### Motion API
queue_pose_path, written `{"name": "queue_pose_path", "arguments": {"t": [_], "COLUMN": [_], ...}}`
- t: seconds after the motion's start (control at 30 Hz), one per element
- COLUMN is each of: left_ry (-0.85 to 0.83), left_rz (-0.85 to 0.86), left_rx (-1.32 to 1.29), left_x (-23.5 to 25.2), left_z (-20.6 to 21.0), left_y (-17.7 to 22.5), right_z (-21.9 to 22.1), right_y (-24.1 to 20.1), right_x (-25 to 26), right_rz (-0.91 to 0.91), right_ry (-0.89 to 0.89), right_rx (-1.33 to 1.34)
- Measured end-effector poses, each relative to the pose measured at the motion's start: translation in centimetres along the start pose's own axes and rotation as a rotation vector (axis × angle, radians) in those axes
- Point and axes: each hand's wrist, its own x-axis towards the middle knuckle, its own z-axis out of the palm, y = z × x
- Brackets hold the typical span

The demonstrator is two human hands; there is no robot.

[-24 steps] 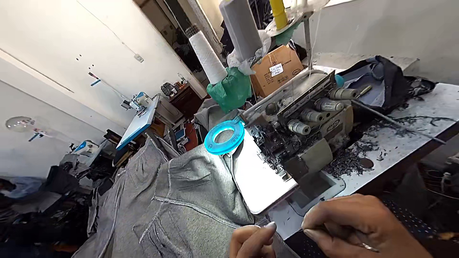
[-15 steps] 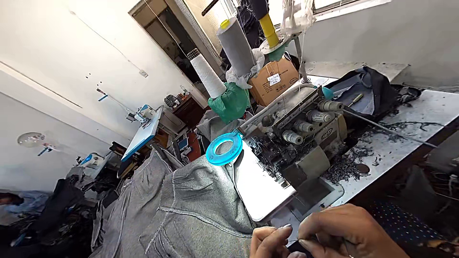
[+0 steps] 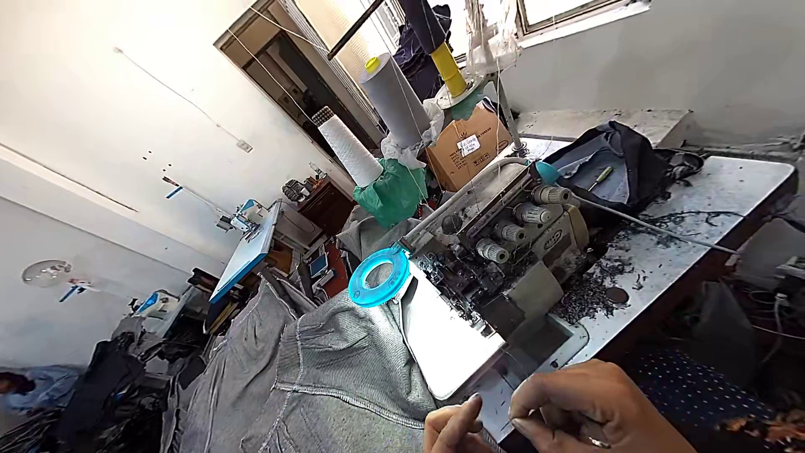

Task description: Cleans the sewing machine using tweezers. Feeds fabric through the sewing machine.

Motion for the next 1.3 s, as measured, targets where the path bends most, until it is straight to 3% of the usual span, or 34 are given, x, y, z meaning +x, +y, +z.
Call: {"name": "queue_pose_path", "arguments": {"t": [0.4,0.53,0.63,0.73,0.8,0.93,1.3], "left_ry": [-0.012,-0.152,-0.360,-0.627,-0.720,-0.697,-0.711], "left_rz": [0.030,-0.010,-0.071,-0.152,-0.258,-0.321,-0.437], "left_rx": [0.079,0.260,0.364,0.237,0.073,-0.141,-0.164], "left_x": [1.1,4.4,7.8,10.7,11.6,11.6,12.1], "left_z": [0.3,-1.8,-2.8,-3.3,-3.3,-3.6,-3.8], "left_y": [-0.1,1.7,2.4,0.1,-2.3,-5.1,-4.7], "right_z": [0.0,-1.6,-4.3,-6.4,-6.8,-6.1,-2.4], "right_y": [0.9,2.2,2.3,1.6,0.8,1.1,5.0], "right_x": [-0.2,0.2,0.4,0.3,0.2,-0.4,-2.1], "right_rz": [-0.015,-0.052,0.013,0.046,0.072,-0.030,-0.358], "right_ry": [0.039,0.173,0.112,0.061,0.092,0.178,0.045], "right_rx": [0.035,-0.051,-0.082,-0.175,-0.111,0.116,-0.216]}}
